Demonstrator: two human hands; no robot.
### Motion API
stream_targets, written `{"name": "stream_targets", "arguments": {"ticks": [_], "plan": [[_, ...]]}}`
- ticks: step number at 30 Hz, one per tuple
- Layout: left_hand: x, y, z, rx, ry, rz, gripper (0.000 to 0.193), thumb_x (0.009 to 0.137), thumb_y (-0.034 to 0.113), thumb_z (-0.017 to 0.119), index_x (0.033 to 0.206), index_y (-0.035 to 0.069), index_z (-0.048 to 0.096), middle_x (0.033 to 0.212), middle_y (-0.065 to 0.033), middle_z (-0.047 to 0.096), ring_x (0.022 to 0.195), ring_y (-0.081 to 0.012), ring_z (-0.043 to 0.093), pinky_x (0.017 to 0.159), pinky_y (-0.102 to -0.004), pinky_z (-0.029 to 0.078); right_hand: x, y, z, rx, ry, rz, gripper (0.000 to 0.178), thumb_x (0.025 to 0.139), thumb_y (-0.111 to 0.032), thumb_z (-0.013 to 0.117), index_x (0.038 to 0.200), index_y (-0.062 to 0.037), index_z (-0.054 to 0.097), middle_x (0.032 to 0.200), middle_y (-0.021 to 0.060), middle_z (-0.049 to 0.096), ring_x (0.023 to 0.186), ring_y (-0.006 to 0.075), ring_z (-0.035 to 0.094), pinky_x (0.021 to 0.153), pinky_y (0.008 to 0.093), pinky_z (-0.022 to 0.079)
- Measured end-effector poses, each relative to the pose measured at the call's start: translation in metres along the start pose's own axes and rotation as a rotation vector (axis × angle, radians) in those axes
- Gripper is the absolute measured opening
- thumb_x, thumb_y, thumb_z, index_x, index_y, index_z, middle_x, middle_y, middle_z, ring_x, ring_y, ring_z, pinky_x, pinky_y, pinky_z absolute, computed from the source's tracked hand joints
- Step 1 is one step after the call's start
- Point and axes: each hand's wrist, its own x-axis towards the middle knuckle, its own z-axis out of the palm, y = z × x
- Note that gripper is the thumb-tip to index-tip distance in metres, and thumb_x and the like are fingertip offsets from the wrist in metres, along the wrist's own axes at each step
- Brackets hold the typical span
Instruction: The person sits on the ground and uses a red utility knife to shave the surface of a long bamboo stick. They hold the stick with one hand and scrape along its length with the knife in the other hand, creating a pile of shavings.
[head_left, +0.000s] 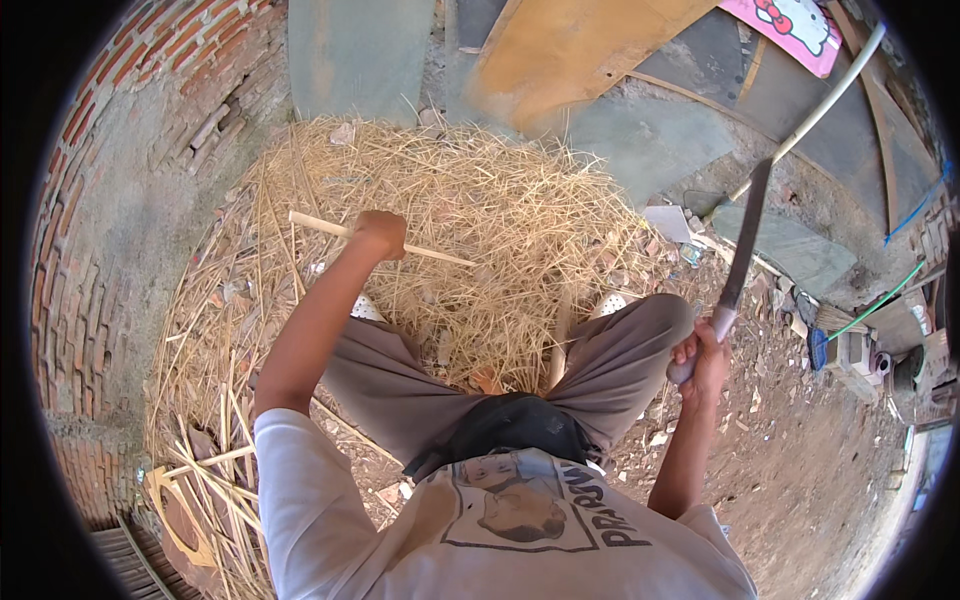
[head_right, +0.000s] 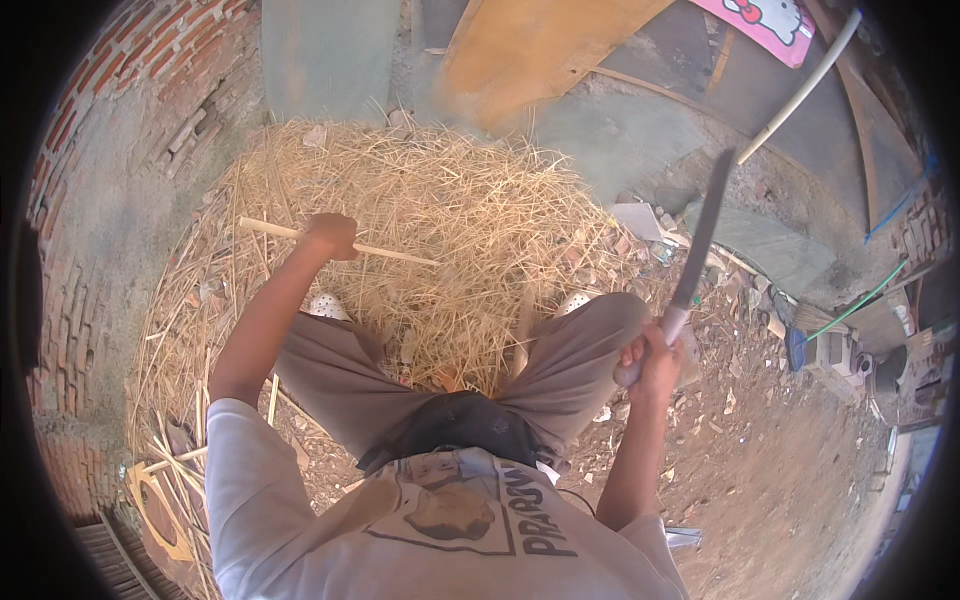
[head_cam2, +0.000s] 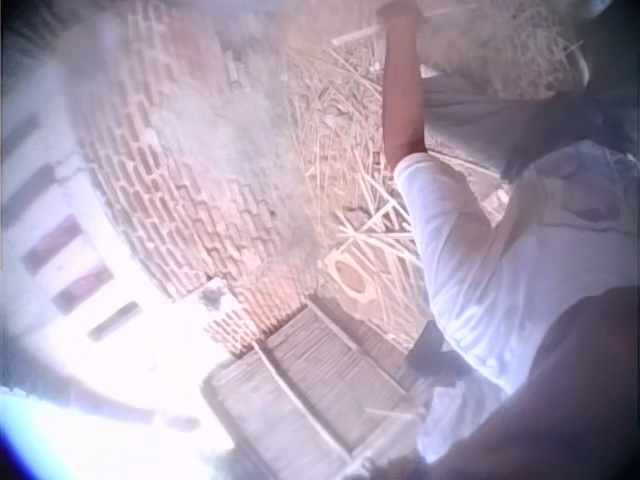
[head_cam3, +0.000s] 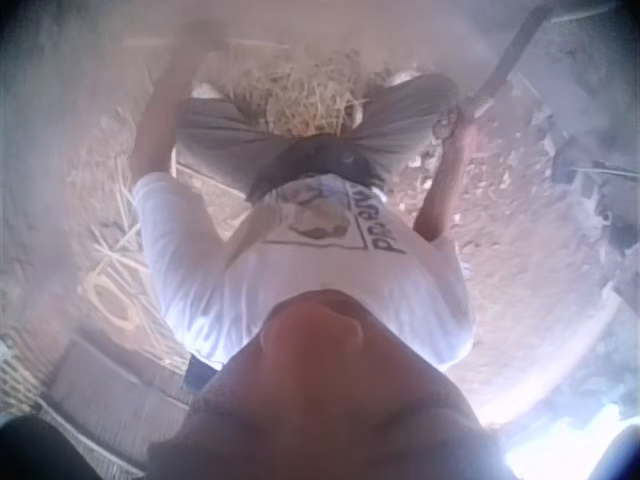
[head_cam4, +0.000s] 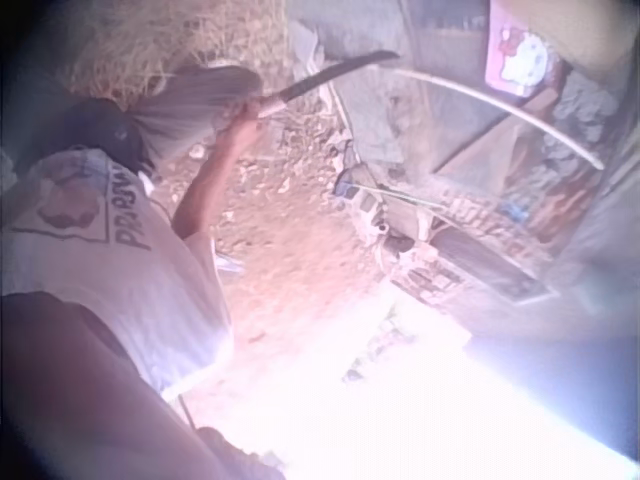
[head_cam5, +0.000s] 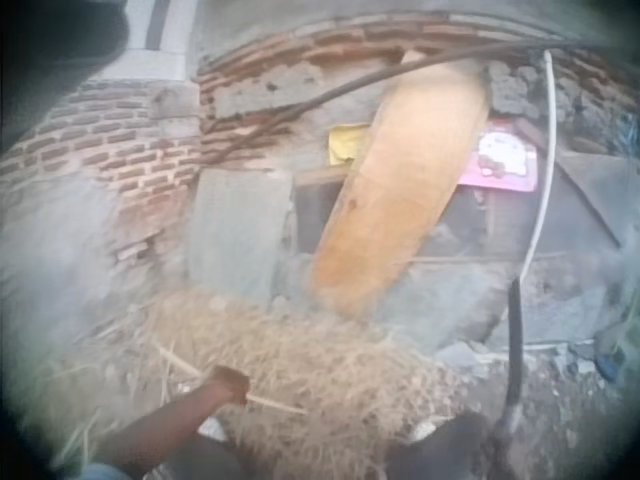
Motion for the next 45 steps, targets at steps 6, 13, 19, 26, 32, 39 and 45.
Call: {"name": "stream_targets", "arguments": {"ticks": [6, 13, 19, 26, 32, 39, 45], "plan": [[0.018, -0.011, 0.017, 0.044, 0.045, 0.037, 0.018, 0.081, 0.017, 0.067, 0.096, 0.008, 0.073, 0.094, -0.0101, 0.071, 0.090, -0.0263, 0.069, 0.078, -0.0387, 0.056, 0.015, 0.112, 0.115, -0.295, -0.372, 0.233, 0.017, 0.086, -0.005, 0.064, 0.086, -0.0039, 0.047, 0.059, 0.0027, 0.047, 0.044, 0.0138, 0.048, 0.043, 0.0293, 0.043], [0.045, -0.019, 0.029, -0.107, 0.071, 0.064, 0.016, 0.084, 0.015, 0.063, 0.095, 0.009, 0.071, 0.095, -0.0105, 0.071, 0.089, -0.0267, 0.069, 0.076, -0.0404, 0.056, 0.030, 0.321, 0.152, -0.674, -0.420, 0.412, 0.021, 0.086, -0.017, 0.066, 0.081, 0.0006, 0.055, 0.056, 0.0041, 0.050, 0.039, 0.0129, 0.046, 0.037, 0.0308, 0.037], [0.069, 0.008, 0.060, -0.187, 0.106, 0.093, 0.015, 0.084, 0.013, 0.061, 0.094, 0.009, 0.071, 0.089, -0.0120, 0.070, 0.084, -0.0276, 0.070, 0.071, -0.0390, 0.057, 0.037, 0.395, 0.090, -0.998, -0.437, 0.259, 0.024, 0.085, -0.016, 0.067, 0.075, 0.0019, 0.055, 0.057, 0.0068, 0.054, 0.041, 0.0143, 0.051, 0.039, 0.0323, 0.039], [0.022, -0.007, 0.001, -0.117, 0.048, -0.054, 0.015, 0.084, 0.011, 0.062, 0.095, 0.008, 0.072, 0.090, -0.0111, 0.071, 0.085, -0.0272, 0.070, 0.070, -0.0391, 0.057, 0.062, 0.342, 0.123, -0.895, -0.351, 0.164, 0.020, 0.082, -0.014, 0.066, 0.076, 0.0016, 0.055, 0.055, 0.0068, 0.054, 0.040, 0.0150, 0.052, 0.040, 0.0327, 0.041], [0.027, 0.003, 0.005, -0.126, -0.005, -0.066, 0.016, 0.084, 0.011, 0.061, 0.095, 0.007, 0.073, 0.093, -0.0118, 0.072, 0.086, -0.0281, 0.070, 0.069, -0.0408, 0.058, 0.052, 0.349, 0.115, -0.887, -0.425, 0.194, 0.020, 0.082, -0.016, 0.065, 0.077, 0.0013, 0.057, 0.057, 0.0065, 0.054, 0.043, 0.0145, 0.051, 0.043, 0.0334, 0.041], [0.033, 0.007, 0.005, -0.156, 0.098, -0.025, 0.012, 0.078, 0.008, 0.062, 0.085, 0.005, 0.072, 0.084, -0.0146, 0.071, 0.082, -0.0295, 0.070, 0.072, -0.0408, 0.055, 0.036, 0.358, 0.095, -1.167, -0.509, 0.146, 0.033, 0.080, -0.028, 0.065, 0.081, 0.0053, 0.062, 0.070, 0.0228, 0.061, 0.067, 0.0382, 0.062, 0.064, 0.0452, 0.048], [0.046, 0.015, -0.011, -0.137, 0.082, -0.011, 0.012, 0.078, 0.008, 0.063, 0.086, 0.006, 0.072, 0.084, -0.0126, 0.071, 0.083, -0.0281, 0.070, 0.071, -0.0393, 0.055, 0.044, 0.396, 0.058, -1.239, -0.564, 0.094, 0.029, 0.082, -0.025, 0.064, 0.080, 0.0040, 0.060, 0.066, 0.0184, 0.060, 0.062, 0.0330, 0.063, 0.060, 0.0446, 0.050]]}}
